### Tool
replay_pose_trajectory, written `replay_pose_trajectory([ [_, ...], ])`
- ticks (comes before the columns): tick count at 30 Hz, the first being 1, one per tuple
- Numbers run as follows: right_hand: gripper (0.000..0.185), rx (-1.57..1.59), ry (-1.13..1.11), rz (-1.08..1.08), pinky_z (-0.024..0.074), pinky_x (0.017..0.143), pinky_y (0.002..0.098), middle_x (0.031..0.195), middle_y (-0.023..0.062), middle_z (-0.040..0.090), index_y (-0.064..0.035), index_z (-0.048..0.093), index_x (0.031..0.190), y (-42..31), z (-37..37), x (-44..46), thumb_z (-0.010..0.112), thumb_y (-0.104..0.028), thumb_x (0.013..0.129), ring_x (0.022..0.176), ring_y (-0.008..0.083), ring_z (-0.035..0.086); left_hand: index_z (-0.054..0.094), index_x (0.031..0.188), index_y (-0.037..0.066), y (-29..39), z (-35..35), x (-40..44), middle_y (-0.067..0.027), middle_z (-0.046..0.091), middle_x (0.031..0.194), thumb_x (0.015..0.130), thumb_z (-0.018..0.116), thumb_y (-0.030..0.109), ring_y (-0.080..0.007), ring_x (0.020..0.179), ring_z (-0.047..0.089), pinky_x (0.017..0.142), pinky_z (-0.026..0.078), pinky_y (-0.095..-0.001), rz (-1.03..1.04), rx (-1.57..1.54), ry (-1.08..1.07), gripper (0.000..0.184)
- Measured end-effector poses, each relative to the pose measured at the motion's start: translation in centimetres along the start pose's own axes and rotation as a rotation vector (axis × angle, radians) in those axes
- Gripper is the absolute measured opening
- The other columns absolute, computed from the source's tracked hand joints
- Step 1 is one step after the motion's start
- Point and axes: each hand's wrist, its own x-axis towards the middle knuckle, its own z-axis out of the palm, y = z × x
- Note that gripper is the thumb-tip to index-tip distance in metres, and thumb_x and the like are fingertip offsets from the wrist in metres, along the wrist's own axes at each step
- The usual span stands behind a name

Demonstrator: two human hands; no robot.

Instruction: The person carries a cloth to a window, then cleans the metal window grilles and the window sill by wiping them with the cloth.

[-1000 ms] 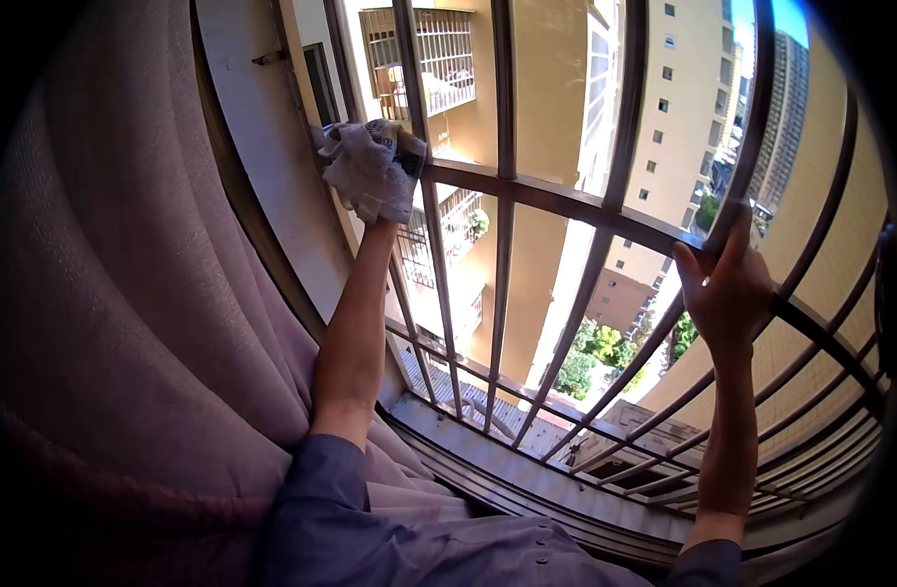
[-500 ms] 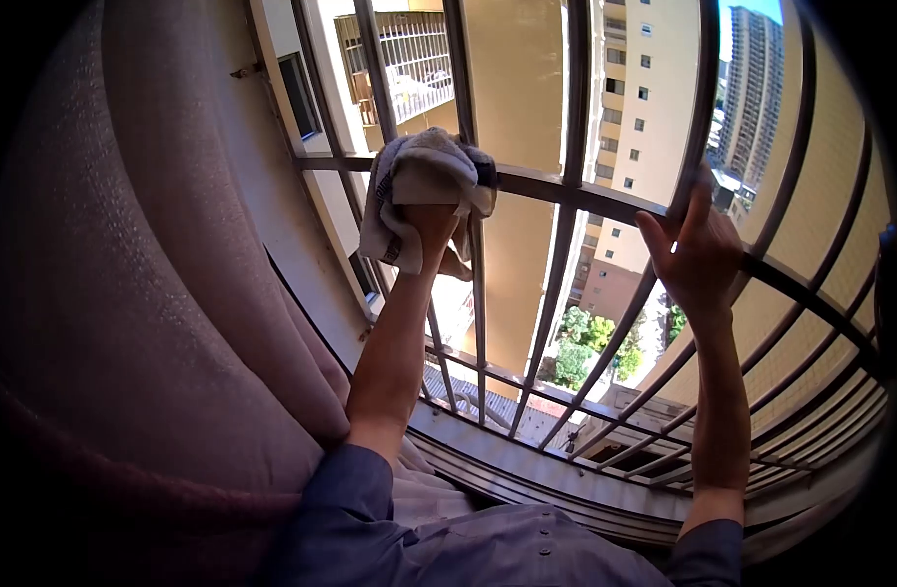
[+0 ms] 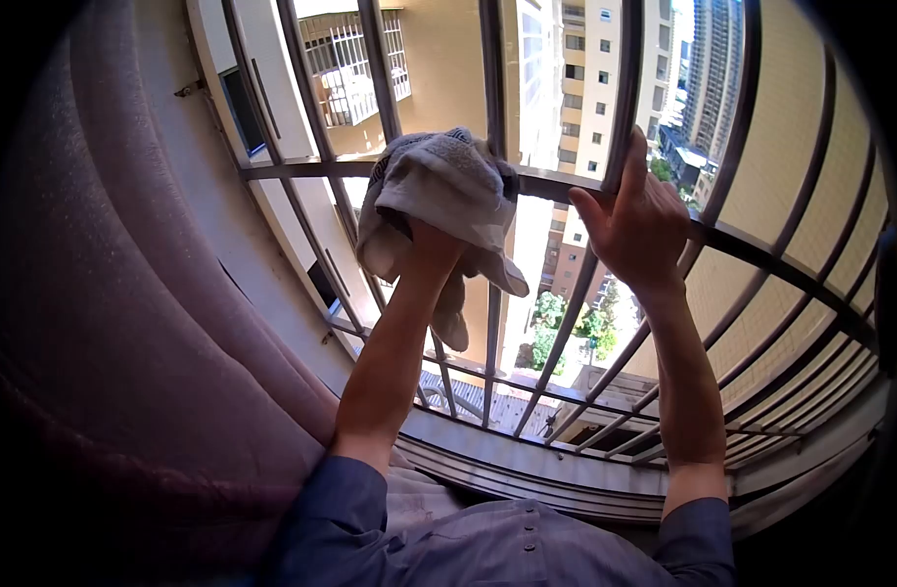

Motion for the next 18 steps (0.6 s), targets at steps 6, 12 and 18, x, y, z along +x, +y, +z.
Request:
replay_pose_trajectory([
  [6,0.083,0.100,0.037,-0.009,0.0457,0.051,0.0329,0.059,0.0073,0.058,0.0142,0.035,0.143,0.2,0.2,-0.1,0.074,-0.031,0.085,0.048,0.0198,0.057,0.043,0.137,0.004,0.6,5.4,-5.3,-0.0161,0.052,0.129,0.099,0.050,0.036,-0.0285,0.118,0.054,0.099,0.043,-0.0408,-0.172,-0.160,-0.083,0.050],
  [12,0.061,0.206,0.112,0.013,0.0491,0.060,0.0391,0.074,0.0150,0.066,0.0132,0.047,0.130,0.3,0.2,-0.1,0.071,-0.018,0.083,0.063,0.0273,0.065,0.050,0.131,0.001,6.6,-0.4,-4.1,-0.0134,0.058,0.116,0.100,0.055,0.021,-0.0220,0.108,0.058,0.093,0.048,-0.0335,-0.246,-0.873,0.065,0.038],
  [18,0.043,0.342,0.261,0.048,0.0480,0.084,0.0426,0.108,0.0155,0.061,0.0004,0.055,0.126,-0.2,-1.0,-1.9,0.067,-0.013,0.087,0.100,0.0315,0.061,0.050,0.132,0.006,6.8,4.0,2.7,-0.0145,0.055,0.126,0.095,0.056,0.033,-0.0295,0.117,0.056,0.099,0.045,-0.0377,-0.461,-0.187,-0.401,0.047],
])
